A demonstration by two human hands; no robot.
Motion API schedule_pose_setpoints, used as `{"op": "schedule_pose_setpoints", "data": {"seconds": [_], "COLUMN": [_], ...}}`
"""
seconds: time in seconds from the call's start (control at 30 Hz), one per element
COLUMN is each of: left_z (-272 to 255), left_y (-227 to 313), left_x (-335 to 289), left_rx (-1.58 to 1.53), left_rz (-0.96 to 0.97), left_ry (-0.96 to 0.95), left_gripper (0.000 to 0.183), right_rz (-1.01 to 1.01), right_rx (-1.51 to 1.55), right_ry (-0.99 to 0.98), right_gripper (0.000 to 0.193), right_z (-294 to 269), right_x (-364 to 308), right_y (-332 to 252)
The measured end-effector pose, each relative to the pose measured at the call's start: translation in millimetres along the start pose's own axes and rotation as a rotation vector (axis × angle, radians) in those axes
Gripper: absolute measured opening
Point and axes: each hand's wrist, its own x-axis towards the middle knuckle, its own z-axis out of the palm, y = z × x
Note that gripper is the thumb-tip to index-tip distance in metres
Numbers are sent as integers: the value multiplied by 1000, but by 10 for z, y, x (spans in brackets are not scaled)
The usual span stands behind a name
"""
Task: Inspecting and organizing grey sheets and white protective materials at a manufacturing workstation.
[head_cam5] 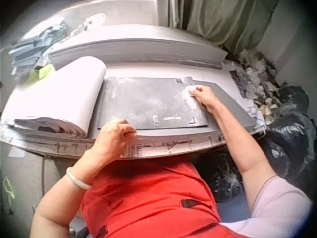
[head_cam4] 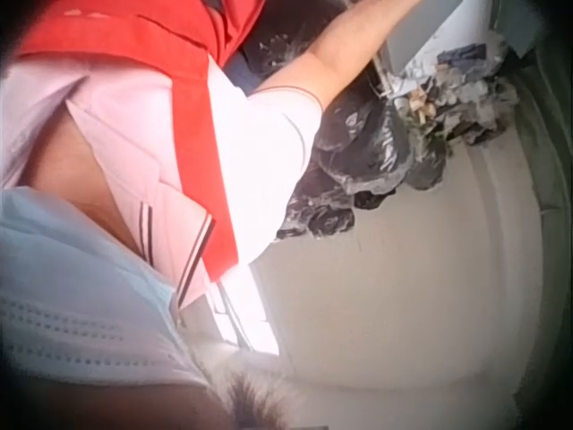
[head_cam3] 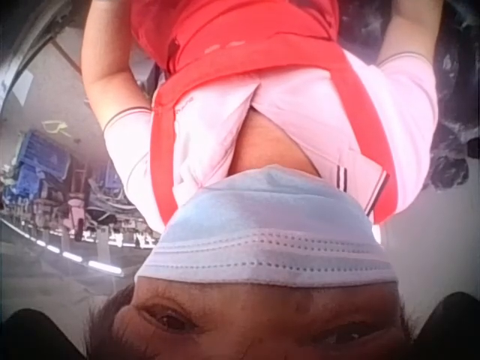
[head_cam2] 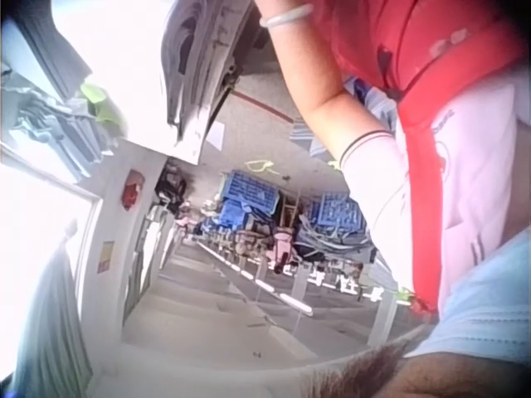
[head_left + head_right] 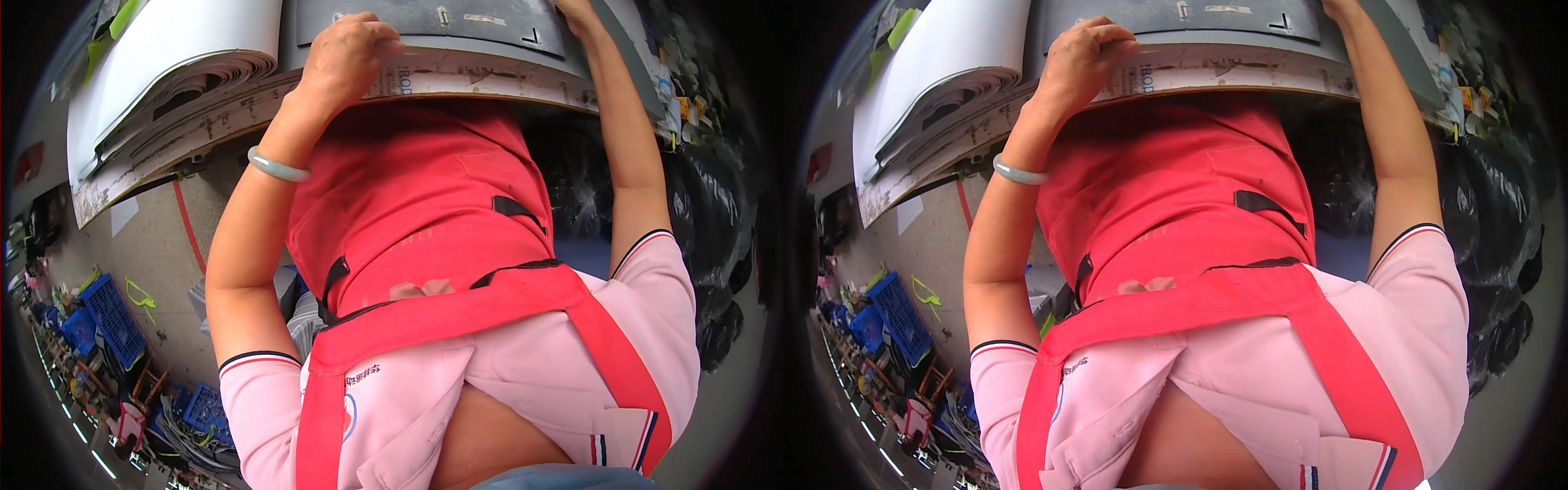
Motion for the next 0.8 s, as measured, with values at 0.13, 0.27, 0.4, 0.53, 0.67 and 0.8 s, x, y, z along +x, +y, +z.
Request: {"op": "schedule_pose_setpoints", "data": {"seconds": [0.13,0.27,0.4,0.53,0.67,0.8], "left_z": [6,17,-25,-20,-120,-74], "left_y": [7,-2,-68,-30,17,-25], "left_x": [30,-48,-52,-69,-154,-258], "left_rx": [16,17,263,236,185,123], "left_rz": [13,33,118,93,-18,38], "left_ry": [-4,46,191,171,4,116], "left_gripper": [15,21,35,35,31,25], "right_rz": [-31,2,-61,-80,45,6], "right_rx": [69,12,79,56,-104,-8], "right_ry": [1,8,-10,-60,-98,-135], "right_gripper": [13,15,21,25,25,18], "right_z": [-30,20,-14,-146,-145,-136], "right_x": [40,4,67,122,-122,-220], "right_y": [119,28,124,208,-138,-138]}}
